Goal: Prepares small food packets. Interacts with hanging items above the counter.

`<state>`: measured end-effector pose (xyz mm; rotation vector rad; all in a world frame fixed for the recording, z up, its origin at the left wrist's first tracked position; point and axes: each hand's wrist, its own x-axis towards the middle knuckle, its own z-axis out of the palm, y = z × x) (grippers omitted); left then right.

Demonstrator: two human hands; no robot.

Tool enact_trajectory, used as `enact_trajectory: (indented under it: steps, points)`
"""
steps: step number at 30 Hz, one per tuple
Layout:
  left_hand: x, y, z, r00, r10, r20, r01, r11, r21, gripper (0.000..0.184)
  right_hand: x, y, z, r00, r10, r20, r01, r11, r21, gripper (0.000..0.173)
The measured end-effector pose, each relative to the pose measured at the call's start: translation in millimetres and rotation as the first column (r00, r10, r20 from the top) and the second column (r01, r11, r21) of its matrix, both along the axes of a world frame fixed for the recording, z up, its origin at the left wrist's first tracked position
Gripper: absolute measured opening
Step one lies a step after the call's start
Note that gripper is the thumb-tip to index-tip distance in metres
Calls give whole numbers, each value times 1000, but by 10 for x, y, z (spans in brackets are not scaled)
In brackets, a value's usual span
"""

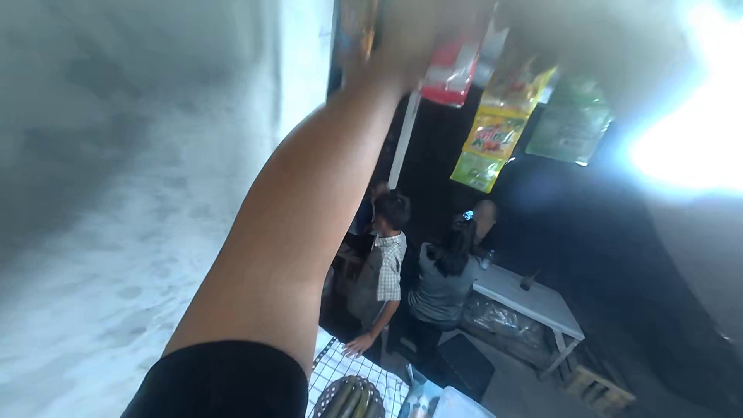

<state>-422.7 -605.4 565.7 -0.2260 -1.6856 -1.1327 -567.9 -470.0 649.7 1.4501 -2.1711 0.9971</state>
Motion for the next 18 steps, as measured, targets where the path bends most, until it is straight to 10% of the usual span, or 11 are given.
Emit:
enact_trajectory:
  steps: [18]
  points:
    - [102, 234, 11, 999, -15, 49, 9, 993, 122, 23, 326, -2, -391, 885, 458, -85, -466, 870, -163, 22]
